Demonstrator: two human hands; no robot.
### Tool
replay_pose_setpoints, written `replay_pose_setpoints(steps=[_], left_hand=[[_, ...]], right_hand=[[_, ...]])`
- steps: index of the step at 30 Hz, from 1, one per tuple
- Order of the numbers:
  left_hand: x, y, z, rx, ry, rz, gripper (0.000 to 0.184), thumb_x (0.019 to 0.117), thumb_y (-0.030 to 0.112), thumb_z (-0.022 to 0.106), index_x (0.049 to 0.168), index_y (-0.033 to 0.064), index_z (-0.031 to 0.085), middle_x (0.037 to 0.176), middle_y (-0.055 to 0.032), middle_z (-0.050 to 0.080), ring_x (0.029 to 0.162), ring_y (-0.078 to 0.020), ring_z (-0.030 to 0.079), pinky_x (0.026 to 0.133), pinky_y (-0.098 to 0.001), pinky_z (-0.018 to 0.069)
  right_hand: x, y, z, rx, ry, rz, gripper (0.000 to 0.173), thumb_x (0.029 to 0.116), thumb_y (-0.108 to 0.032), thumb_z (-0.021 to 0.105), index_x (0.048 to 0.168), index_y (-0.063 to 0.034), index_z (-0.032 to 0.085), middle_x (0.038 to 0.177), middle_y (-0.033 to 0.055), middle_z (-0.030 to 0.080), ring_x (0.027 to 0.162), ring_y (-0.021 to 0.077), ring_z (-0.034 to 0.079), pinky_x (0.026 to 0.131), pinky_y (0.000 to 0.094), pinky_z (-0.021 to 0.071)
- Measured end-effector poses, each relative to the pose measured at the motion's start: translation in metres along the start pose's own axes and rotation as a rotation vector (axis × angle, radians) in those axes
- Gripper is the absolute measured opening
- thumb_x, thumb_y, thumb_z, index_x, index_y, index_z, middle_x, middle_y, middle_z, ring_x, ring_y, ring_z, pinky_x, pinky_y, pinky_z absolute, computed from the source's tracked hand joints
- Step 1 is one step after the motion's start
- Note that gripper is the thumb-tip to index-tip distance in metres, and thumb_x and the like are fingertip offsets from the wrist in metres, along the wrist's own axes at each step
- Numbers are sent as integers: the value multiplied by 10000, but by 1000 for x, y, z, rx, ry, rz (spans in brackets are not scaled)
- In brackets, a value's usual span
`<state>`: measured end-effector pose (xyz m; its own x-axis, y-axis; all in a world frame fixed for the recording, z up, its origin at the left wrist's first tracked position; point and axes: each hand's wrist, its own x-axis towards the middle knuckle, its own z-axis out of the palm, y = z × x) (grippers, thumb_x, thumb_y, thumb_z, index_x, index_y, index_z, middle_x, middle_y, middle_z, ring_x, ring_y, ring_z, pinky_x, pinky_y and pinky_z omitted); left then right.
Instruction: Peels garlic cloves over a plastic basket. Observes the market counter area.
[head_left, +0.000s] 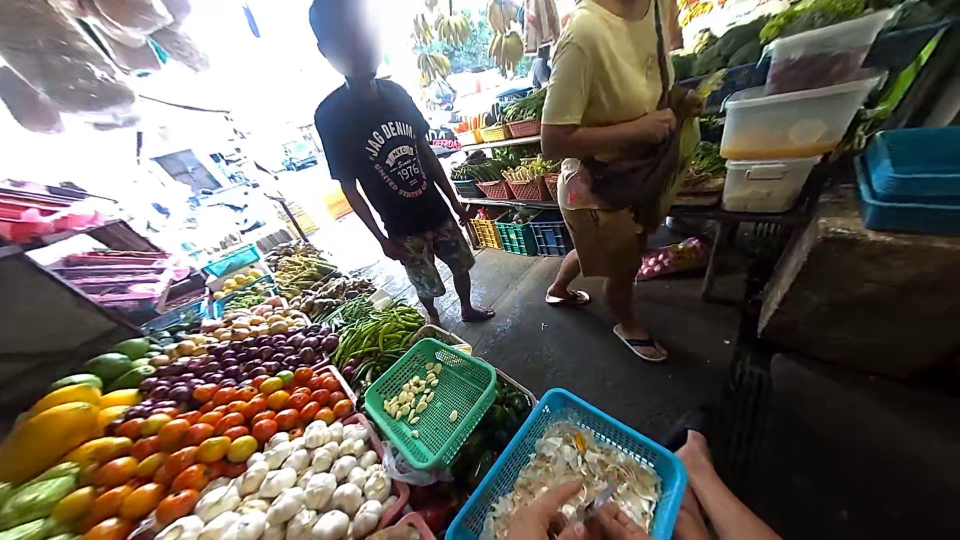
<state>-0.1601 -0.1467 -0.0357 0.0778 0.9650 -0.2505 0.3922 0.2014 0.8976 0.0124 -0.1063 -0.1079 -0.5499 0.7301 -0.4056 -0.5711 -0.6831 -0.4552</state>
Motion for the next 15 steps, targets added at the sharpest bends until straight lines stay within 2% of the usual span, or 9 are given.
replay_pose_setpoints(steps=[4, 9, 15], left_hand=[[-1, -8, 2, 139, -18, 89, 384, 1051, 178, 540, 1412, 70, 615, 924, -106, 756, 779, -168, 713, 814, -399, 583], [0, -10, 2, 180, -39, 99, 386, 1048, 175, 545, 1412, 63, 614, 953, -125, 759, 804, -196, 725, 832, -424, 585], [-2, -8, 5, 177, -31, 152, 378, 1046, 150, 549, 1405, 56, 617, 943, -98, 762, 783, -161, 721, 810, -382, 592]], right_hand=[[-7, 2, 7, 44, 40, -9, 212, 1091, -70, 387, 1007, -77, 582, 897, 91, 745, 817, 195, 742, 809, 366, 622], [-5, 5, -2, 47, 13, -16, 227, 1085, -70, 395, 987, -95, 597, 899, 93, 751, 826, 209, 747, 823, 383, 623], [-8, 2, 3, 76, 48, -25, 205, 1086, -58, 404, 974, -89, 573, 863, 90, 741, 791, 203, 741, 806, 383, 625]])
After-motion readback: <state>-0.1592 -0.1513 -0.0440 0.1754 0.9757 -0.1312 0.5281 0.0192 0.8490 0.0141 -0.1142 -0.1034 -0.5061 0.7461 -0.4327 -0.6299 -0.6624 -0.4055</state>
